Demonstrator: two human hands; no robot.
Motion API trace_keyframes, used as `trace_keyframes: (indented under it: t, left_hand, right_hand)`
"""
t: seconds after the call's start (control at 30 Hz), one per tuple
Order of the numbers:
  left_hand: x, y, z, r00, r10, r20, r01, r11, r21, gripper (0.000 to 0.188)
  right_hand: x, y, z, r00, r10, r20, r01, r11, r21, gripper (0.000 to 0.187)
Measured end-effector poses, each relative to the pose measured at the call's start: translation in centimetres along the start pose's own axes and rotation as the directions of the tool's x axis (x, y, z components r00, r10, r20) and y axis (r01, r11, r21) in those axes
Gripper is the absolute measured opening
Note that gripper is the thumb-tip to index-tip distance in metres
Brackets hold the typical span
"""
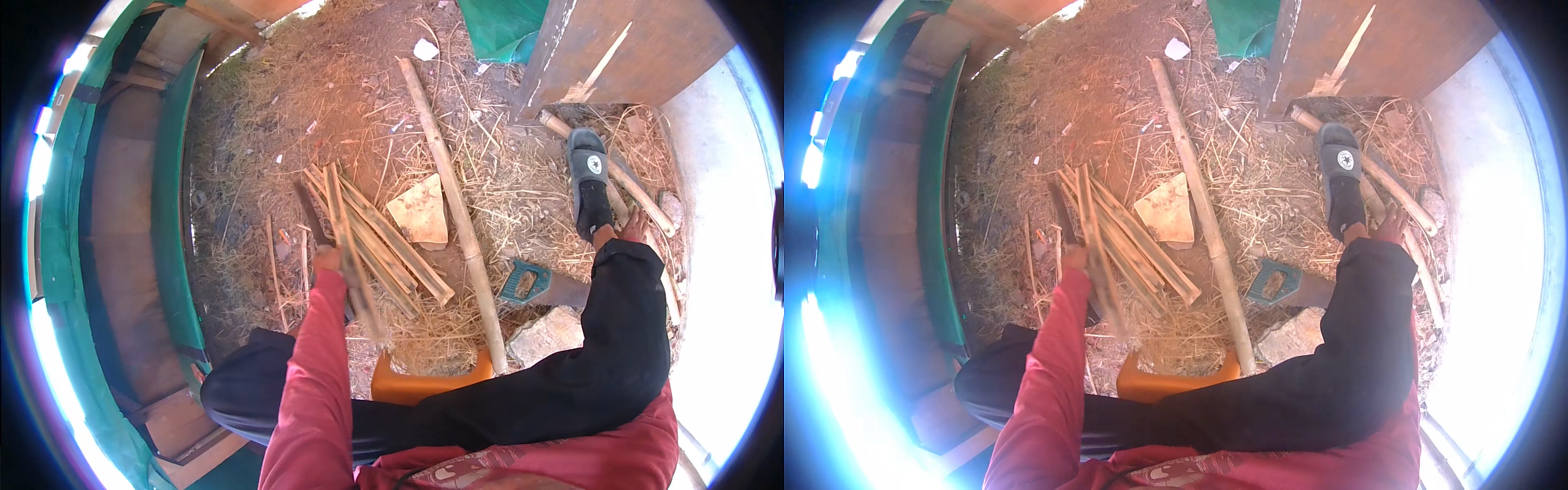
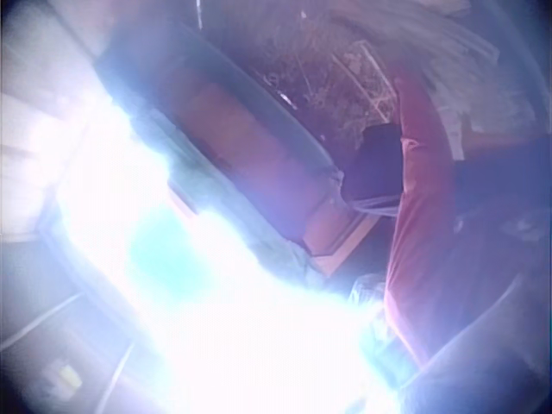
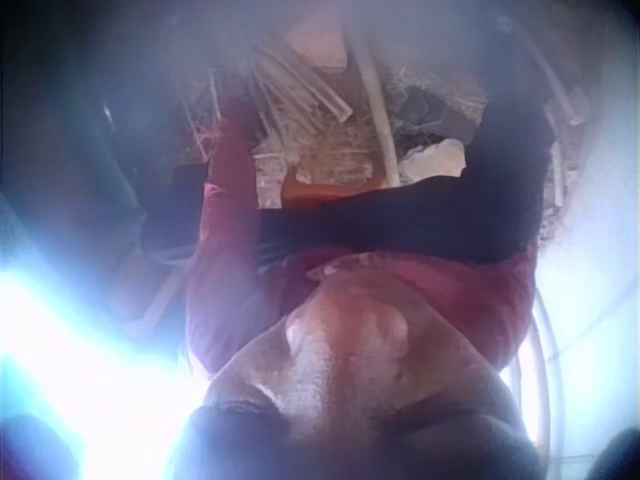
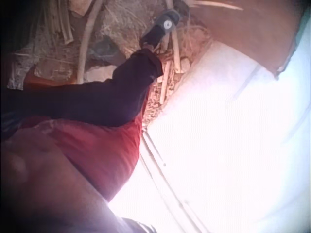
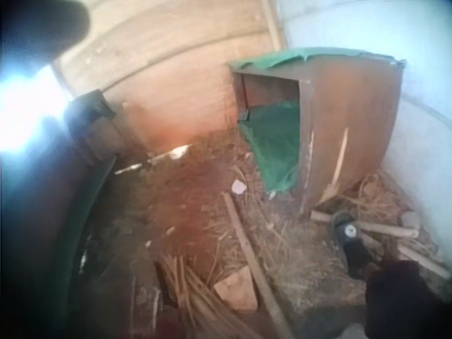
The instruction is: The person sits on the ground and uses a large knife to split a long wooden stick into smaller pieces. They repeatedly position the stick, strike it with the knife, and separate the resulting split sections.
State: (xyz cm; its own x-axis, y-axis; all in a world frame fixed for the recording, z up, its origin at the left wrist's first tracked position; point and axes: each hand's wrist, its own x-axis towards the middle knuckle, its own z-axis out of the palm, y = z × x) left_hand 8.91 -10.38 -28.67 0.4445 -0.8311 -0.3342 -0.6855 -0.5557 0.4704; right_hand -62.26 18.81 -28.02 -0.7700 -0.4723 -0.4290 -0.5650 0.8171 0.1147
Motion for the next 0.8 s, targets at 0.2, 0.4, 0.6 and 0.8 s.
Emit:
trace_keyframes:
  t: [0.2,0.4,0.6,0.8]
  left_hand:
    - [-7.7,1.6,4.7,0.977,-0.192,-0.093,0.187,0.981,-0.056,0.039]
    - [-8.6,1.1,2.2,0.989,0.026,-0.143,-0.018,0.998,0.056,0.05]
    - [-9.8,7.0,-5.7,0.999,0.039,-0.017,-0.04,0.72,-0.693,0.022]
    - [-10.0,15.0,-18.1,0.951,0.309,-0.021,-0.242,0.699,-0.674,0.029]
  right_hand:
    - [-1.1,-0.7,-1.1,0.998,0.027,0.049,-0.026,0.999,-0.032,0.059]
    - [-3.9,-0.8,-2.7,0.996,0.043,0.08,-0.042,0.999,-0.02,0.057]
    - [-8.3,-1.2,-5.6,0.993,0.072,0.096,-0.076,0.996,0.039,0.054]
    - [-9.0,3.0,-13.0,0.698,-0.089,-0.71,0.279,0.947,0.156,0.052]
